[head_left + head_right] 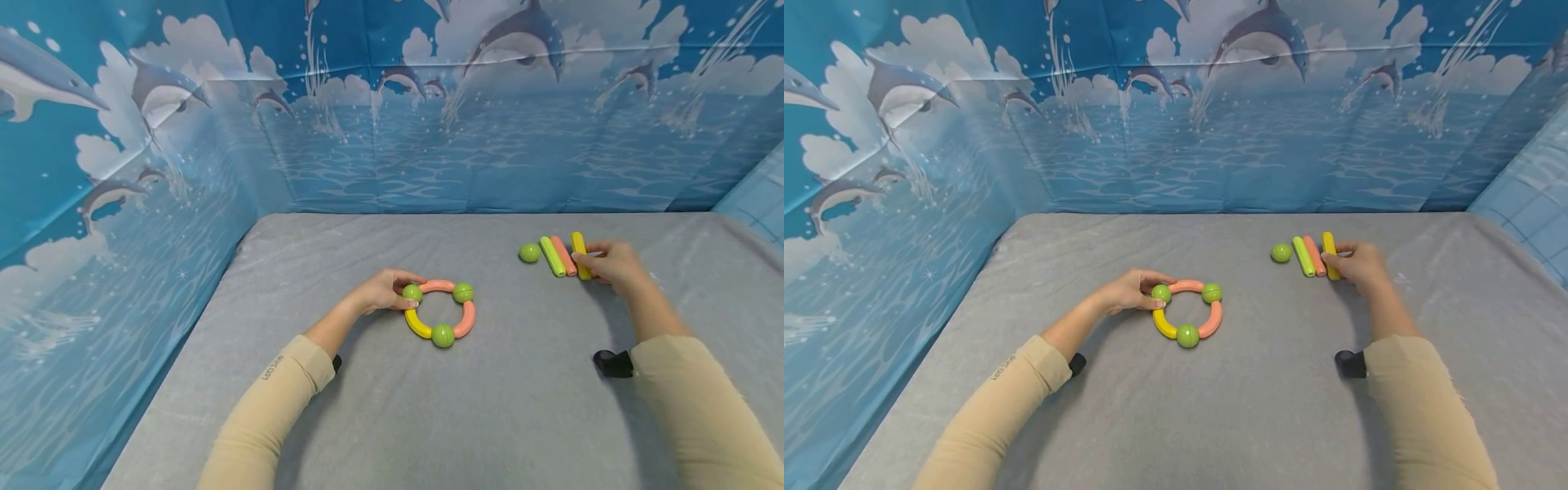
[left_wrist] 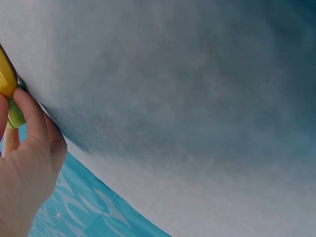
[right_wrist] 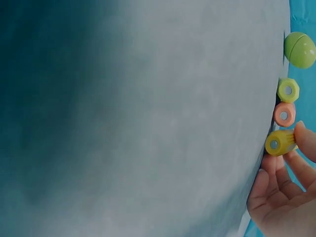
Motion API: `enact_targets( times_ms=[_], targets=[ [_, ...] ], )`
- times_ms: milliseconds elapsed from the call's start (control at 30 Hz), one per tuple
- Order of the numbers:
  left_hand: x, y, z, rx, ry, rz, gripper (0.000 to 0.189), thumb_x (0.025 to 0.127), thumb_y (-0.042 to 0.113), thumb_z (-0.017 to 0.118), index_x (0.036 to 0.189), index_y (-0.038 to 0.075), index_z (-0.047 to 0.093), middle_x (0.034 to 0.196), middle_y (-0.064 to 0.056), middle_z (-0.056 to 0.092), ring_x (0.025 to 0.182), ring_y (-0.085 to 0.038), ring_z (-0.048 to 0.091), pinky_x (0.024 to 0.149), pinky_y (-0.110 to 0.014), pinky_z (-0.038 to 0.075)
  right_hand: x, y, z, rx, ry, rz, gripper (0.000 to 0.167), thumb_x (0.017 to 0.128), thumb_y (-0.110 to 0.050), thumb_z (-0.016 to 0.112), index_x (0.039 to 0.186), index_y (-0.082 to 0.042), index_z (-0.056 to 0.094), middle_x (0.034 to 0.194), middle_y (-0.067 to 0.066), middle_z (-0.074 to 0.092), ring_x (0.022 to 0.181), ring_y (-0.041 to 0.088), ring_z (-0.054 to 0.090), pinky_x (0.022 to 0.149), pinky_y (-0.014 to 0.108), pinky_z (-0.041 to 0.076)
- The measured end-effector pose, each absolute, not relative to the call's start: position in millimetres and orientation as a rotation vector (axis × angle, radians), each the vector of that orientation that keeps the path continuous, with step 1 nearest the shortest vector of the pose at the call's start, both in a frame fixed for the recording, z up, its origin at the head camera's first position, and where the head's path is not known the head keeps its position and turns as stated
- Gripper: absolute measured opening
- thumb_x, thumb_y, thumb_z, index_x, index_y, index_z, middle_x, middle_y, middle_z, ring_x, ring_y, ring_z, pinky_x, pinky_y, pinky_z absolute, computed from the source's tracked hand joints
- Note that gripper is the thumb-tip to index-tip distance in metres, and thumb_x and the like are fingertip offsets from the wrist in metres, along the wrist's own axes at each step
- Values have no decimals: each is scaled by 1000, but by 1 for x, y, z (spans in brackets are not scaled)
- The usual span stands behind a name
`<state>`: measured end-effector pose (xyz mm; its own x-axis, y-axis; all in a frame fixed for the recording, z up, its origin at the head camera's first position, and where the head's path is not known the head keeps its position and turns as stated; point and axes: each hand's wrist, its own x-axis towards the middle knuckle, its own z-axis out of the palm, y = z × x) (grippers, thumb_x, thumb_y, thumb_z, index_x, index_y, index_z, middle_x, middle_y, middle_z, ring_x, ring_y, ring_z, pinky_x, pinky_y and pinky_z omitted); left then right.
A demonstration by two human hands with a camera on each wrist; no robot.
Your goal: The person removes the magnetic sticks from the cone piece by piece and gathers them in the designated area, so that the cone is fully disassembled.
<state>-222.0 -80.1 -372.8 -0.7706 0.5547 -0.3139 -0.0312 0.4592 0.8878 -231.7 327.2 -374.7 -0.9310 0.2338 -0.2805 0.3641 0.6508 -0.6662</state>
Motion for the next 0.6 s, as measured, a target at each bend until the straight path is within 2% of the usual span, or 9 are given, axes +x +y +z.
enact_targets(
  times_ms=[200, 333, 600],
  targets=[
    [-223, -80, -374, 430, 2146, 1315, 49, 85, -4, 64, 132, 7, 54, 129, -13, 51, 98, -21, 55, 69, -26, 50, -237, 327, -378, 552, 2679, -1129, 67, 94, -37, 52, 138, 10, 34, 129, 32, 35, 93, 33, 44, 64, 29, 44],
    [-223, -80, -374, 446, 2140, 1310, 49, 85, -4, 64, 132, 7, 54, 132, -13, 49, 97, -19, 52, 68, -24, 48, -237, 328, -378, 566, 2669, -1113, 66, 93, -37, 54, 136, 10, 36, 125, 31, 37, 91, 32, 43, 59, 26, 42],
    [-221, -80, -374, 433, 2104, 1332, 49, 86, -5, 62, 133, 5, 52, 125, -12, 52, 92, -16, 49, 68, -22, 45, -236, 327, -381, 532, 2714, -1112, 53, 93, -30, 55, 130, 8, 46, 119, 29, 41, 86, 30, 45, 54, 23, 42]
  ],
)
